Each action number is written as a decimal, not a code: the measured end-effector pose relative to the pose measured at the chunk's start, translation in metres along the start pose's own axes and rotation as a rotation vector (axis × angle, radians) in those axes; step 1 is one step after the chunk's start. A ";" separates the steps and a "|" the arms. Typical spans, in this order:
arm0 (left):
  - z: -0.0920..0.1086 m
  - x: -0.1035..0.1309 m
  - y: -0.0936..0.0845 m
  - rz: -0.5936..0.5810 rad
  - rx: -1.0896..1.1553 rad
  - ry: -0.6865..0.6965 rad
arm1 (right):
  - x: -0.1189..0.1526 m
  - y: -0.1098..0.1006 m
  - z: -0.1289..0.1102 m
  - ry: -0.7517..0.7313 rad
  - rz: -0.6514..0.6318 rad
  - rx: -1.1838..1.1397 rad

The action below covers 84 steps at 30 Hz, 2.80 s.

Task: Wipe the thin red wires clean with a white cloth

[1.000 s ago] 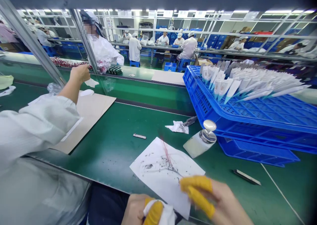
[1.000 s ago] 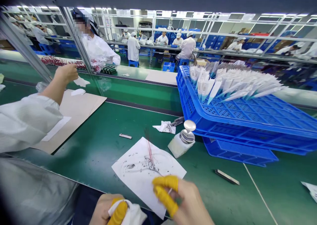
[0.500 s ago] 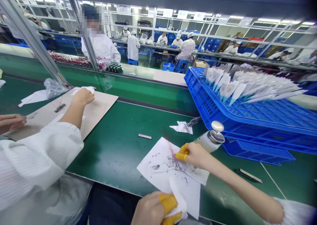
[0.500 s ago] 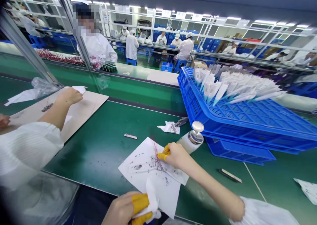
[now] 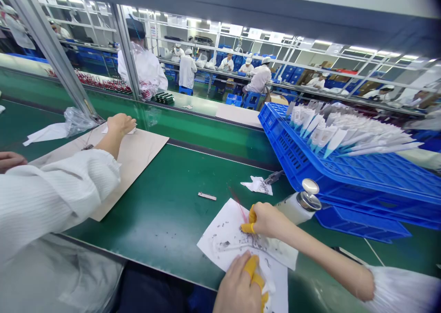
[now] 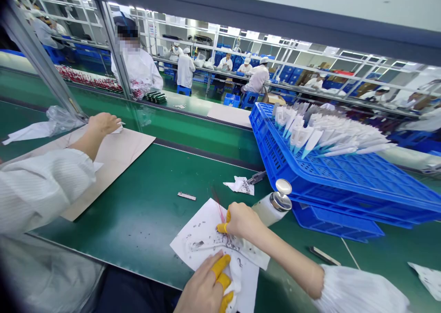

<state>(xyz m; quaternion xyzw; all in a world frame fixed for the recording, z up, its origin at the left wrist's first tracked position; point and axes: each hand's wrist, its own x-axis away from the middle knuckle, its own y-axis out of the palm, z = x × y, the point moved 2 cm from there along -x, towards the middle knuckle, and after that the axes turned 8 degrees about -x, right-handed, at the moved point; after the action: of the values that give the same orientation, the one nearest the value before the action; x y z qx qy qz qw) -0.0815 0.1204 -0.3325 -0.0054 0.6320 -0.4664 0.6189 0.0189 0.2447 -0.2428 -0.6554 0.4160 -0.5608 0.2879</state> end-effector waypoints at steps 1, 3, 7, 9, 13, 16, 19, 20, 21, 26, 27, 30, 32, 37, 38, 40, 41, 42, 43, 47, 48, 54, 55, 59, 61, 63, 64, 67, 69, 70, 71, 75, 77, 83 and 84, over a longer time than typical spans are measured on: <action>0.000 0.003 0.004 -0.020 0.003 0.007 | 0.000 0.000 -0.002 0.001 0.000 0.011; 0.000 0.007 0.009 -0.054 0.011 0.004 | 0.000 -0.001 -0.006 0.006 0.000 0.020; -0.001 0.005 0.008 -0.003 0.037 -0.037 | -0.007 0.001 -0.006 0.003 -0.020 -0.035; -0.001 0.005 0.007 0.014 0.050 -0.043 | -0.012 0.003 -0.004 -0.003 -0.048 -0.102; -0.002 0.008 0.008 -0.097 0.070 -0.007 | -0.017 0.003 0.003 0.025 -0.101 -0.267; -0.003 0.010 0.007 -0.171 0.098 0.010 | -0.014 0.001 0.009 0.055 -0.161 -0.425; -0.004 0.010 0.006 -0.198 0.130 -0.007 | -0.005 -0.003 0.014 0.046 -0.192 -0.598; -0.004 0.009 0.005 -0.218 0.137 -0.005 | -0.002 -0.004 0.016 0.042 -0.191 -0.647; -0.003 0.009 0.004 -0.242 0.141 0.000 | 0.000 -0.005 0.017 0.039 -0.187 -0.688; -0.003 -0.005 -0.009 -0.244 0.137 -0.030 | 0.004 -0.005 0.022 0.053 -0.138 -0.796; -0.004 -0.011 -0.014 -0.231 0.133 -0.044 | 0.004 -0.004 0.023 0.056 -0.131 -0.805; -0.007 -0.029 -0.027 -0.237 0.091 -0.074 | 0.004 -0.002 0.024 0.051 -0.123 -0.822; -0.010 -0.038 -0.031 -0.254 0.029 -0.085 | 0.004 -0.003 0.024 0.048 -0.119 -0.829; -0.019 -0.044 -0.032 -0.279 -0.095 -0.059 | 0.006 -0.004 0.024 0.050 -0.110 -0.836; -0.020 -0.043 -0.032 -0.296 -0.092 -0.055 | 0.006 -0.004 0.024 0.050 -0.111 -0.834; -0.023 -0.041 -0.033 -0.328 -0.069 -0.049 | 0.006 -0.003 0.025 0.047 -0.114 -0.822; -0.023 -0.040 -0.035 -0.339 -0.055 -0.045 | 0.006 -0.003 0.025 0.045 -0.113 -0.811; -0.024 -0.039 -0.036 -0.344 -0.044 -0.037 | 0.006 -0.002 0.025 0.043 -0.111 -0.796; -0.024 -0.039 -0.038 -0.342 -0.036 -0.029 | 0.005 -0.002 0.025 0.041 -0.107 -0.778; -0.026 -0.039 -0.041 -0.364 -0.054 -0.006 | -0.001 0.000 0.022 0.036 -0.089 -0.680; -0.026 -0.039 -0.040 -0.374 -0.063 0.001 | -0.003 0.000 0.021 0.036 -0.088 -0.654; -0.025 -0.040 -0.041 -0.382 -0.139 0.035 | -0.011 -0.001 0.011 0.074 -0.072 -0.525; -0.025 -0.041 -0.042 -0.385 -0.149 0.041 | -0.012 -0.002 0.008 0.081 -0.068 -0.503; -0.029 -0.050 -0.043 -0.490 -0.127 0.079 | -0.016 -0.003 0.001 0.101 -0.084 -0.424; -0.033 -0.057 -0.041 -0.622 -0.093 0.117 | -0.017 -0.004 -0.002 0.105 -0.105 -0.394; -0.037 -0.064 -0.039 -0.814 -0.055 0.156 | -0.019 -0.005 -0.003 0.111 -0.128 -0.363; -0.038 -0.067 -0.038 -0.915 -0.041 0.164 | -0.019 -0.005 -0.004 0.113 -0.140 -0.346; -0.040 -0.073 -0.038 -1.132 -0.027 0.142 | -0.021 -0.006 -0.006 0.111 -0.155 -0.288; -0.040 -0.075 -0.038 -1.189 -0.023 0.122 | -0.021 -0.006 -0.008 0.111 -0.141 -0.252; -0.040 -0.076 -0.038 -1.202 -0.022 0.115 | -0.021 -0.006 -0.009 0.115 -0.130 -0.238; -0.039 -0.076 -0.039 -1.211 -0.020 0.109 | -0.022 -0.006 -0.010 0.119 -0.121 -0.228; -0.039 -0.077 -0.039 -1.225 -0.010 0.094 | -0.022 -0.007 -0.014 0.136 -0.114 -0.216; -0.040 -0.077 -0.038 -1.226 0.000 0.089 | -0.021 -0.008 -0.015 0.153 -0.127 -0.224; -0.041 -0.076 -0.039 -1.198 0.030 0.062 | -0.020 -0.011 -0.014 0.206 -0.205 -0.310; -0.040 -0.076 -0.040 -1.198 0.032 0.059 | -0.020 -0.011 -0.015 0.206 -0.216 -0.319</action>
<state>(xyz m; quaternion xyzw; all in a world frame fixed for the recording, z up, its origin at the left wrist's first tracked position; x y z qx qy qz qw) -0.1182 0.1658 -0.2577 -0.3384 0.5287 -0.7436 0.2303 0.0066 0.2683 -0.2408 -0.6726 0.4539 -0.5797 0.0746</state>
